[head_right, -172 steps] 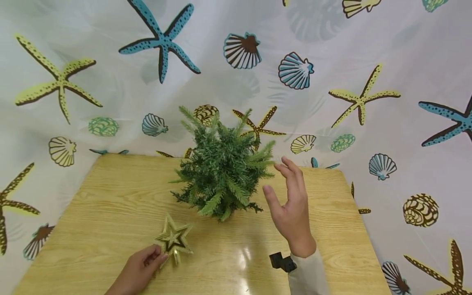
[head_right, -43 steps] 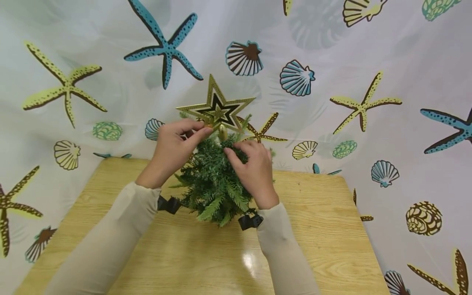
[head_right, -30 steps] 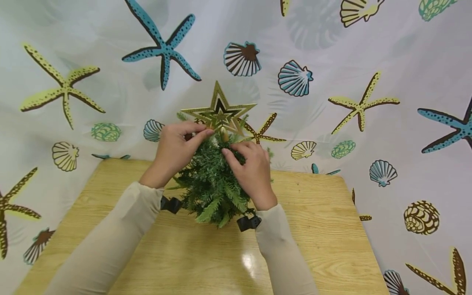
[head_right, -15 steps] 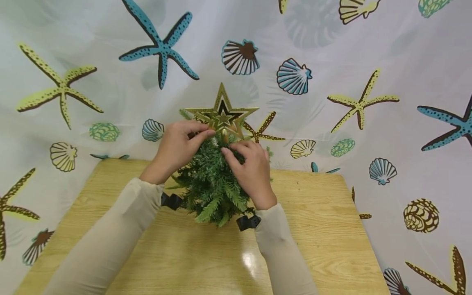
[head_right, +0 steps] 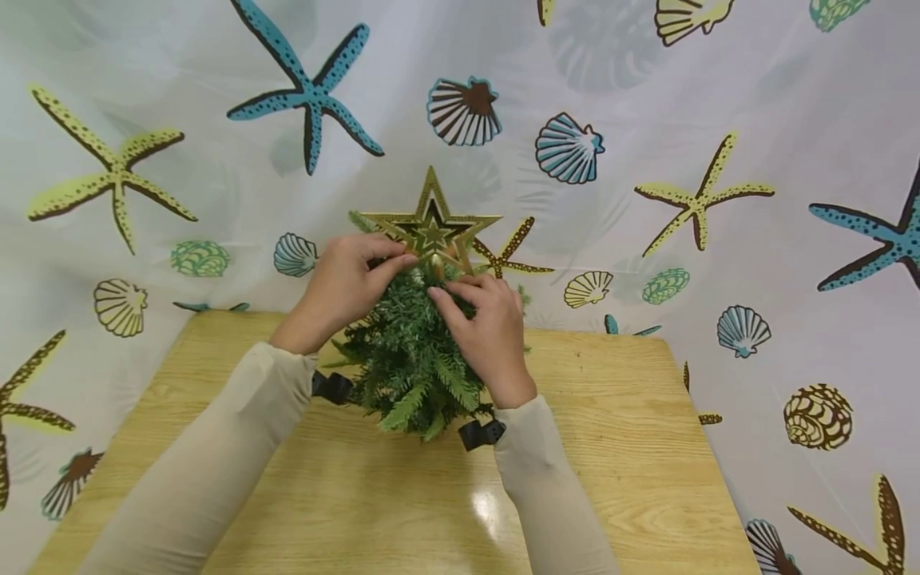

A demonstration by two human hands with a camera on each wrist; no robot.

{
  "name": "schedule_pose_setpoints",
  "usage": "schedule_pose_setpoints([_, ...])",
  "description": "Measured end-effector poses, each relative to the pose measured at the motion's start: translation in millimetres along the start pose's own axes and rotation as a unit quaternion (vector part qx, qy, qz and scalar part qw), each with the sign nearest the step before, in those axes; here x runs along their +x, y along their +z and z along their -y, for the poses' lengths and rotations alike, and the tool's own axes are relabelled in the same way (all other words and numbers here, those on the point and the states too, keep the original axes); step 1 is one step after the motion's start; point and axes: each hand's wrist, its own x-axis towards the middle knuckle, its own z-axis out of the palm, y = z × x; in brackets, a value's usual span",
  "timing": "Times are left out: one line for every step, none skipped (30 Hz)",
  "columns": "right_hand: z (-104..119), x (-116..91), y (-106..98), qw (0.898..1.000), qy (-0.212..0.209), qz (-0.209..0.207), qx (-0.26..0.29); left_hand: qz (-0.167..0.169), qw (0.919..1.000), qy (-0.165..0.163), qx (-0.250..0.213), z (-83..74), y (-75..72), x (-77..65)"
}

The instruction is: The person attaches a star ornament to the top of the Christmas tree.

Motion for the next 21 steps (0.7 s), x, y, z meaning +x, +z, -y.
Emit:
schedule_pose_setpoints([0.0,-0.1,0.2,1.0,0.001,0.0,0.0,0.003,1.0,0.001,0.002,0.3,-0.2,0.1])
schedule_pose_setpoints([0.0,-0.2,0.3,1.0,0.001,-0.001,0.0,0.005,1.0,0.002,0.006,0.7,-0.3,0.4])
schedule_pose_setpoints([-0.1,-0.3,0.4,1.0,0.001,-0.001,-0.001,0.007,0.9999,0.003,0.008,0.6,-0.6,0.6])
schedule_pose_setpoints([-0.3,-0.3,0.6,1.0,0.002,-0.002,-0.001,0.009,0.9999,0.005,0.011,0.7,-0.5,0.9])
schedule_pose_setpoints([-0.2,-0.5,0.7,1.0,0.002,-0.002,-0.001,0.011,0.9998,0.005,0.015,0.6,-0.7,1.1])
schedule_pose_setpoints([-0.2,-0.6,0.9,1.0,0.003,-0.002,-0.002,0.013,0.9997,0.005,0.018,0.4,-0.8,1.2])
schedule_pose_setpoints([-0.5,-0.6,1.1,1.0,0.002,-0.002,-0.001,0.015,0.9997,0.003,0.02,0.2,-1.0,1.3])
schedule_pose_setpoints([-0.6,-0.7,1.3,1.0,0.0,-0.002,-0.001,0.017,0.9996,0.0,0.022,0.3,-1.1,1.3])
schedule_pose_setpoints([-0.7,-0.7,1.5,1.0,-0.002,-0.003,0.0,0.018,0.9995,-0.002,0.024,0.6,-1.2,1.2])
schedule_pose_setpoints([-0.8,-0.7,1.8,1.0,-0.003,-0.003,0.001,0.02,0.9994,-0.003,0.026,0.9,-1.4,1.0])
schedule_pose_setpoints([-0.8,-0.7,2.1,1.0,-0.005,-0.003,0.002,0.024,0.9993,-0.005,0.028,1.0,-1.7,0.6])
schedule_pose_setpoints([-0.9,-0.7,2.3,1.0,-0.005,-0.003,0.003,0.027,0.9992,-0.006,0.03,1.5,-1.7,0.4])
schedule_pose_setpoints([-1.0,-0.9,2.4,1.0,-0.006,-0.004,0.004,0.03,0.999,-0.007,0.031,1.8,-1.9,0.2])
schedule_pose_setpoints([-1.0,-1.0,2.5,1.0,-0.005,-0.004,0.005,0.033,0.9989,-0.007,0.032,2.3,-1.9,-0.1])
schedule_pose_setpoints([-1.1,-1.1,2.7,1.0,-0.003,-0.003,0.006,0.035,0.9988,-0.006,0.033,2.4,-2.2,-0.4])
schedule_pose_setpoints([-0.8,-1.2,2.5,1.0,-0.002,-0.002,0.007,0.038,0.9987,-0.006,0.033,2.6,-2.4,-0.6])
schedule_pose_setpoints([-0.7,-1.4,2.4,1.0,0.0,-0.001,0.007,0.04,0.9986,-0.006,0.034,2.6,-2.6,-0.8])
schedule_pose_setpoints([-0.6,-1.6,2.2,1.0,0.001,0.001,0.008,0.042,0.9985,-0.005,0.035,2.5,-2.7,-0.8])
schedule_pose_setpoints([-0.5,-1.7,1.9,1.0,0.003,0.002,0.008,0.043,0.9984,-0.006,0.035,2.2,-3.1,-1.1])
schedule_pose_setpoints([-0.4,-1.9,1.7,1.0,0.003,0.002,0.008,0.045,0.9983,-0.005,0.036,2.4,-3.2,-1.1])
schedule_pose_setpoints([-0.2,-2.0,1.6,1.0,0.002,0.003,0.007,0.047,0.9981,-0.005,0.038,2.5,-3.5,-1.1])
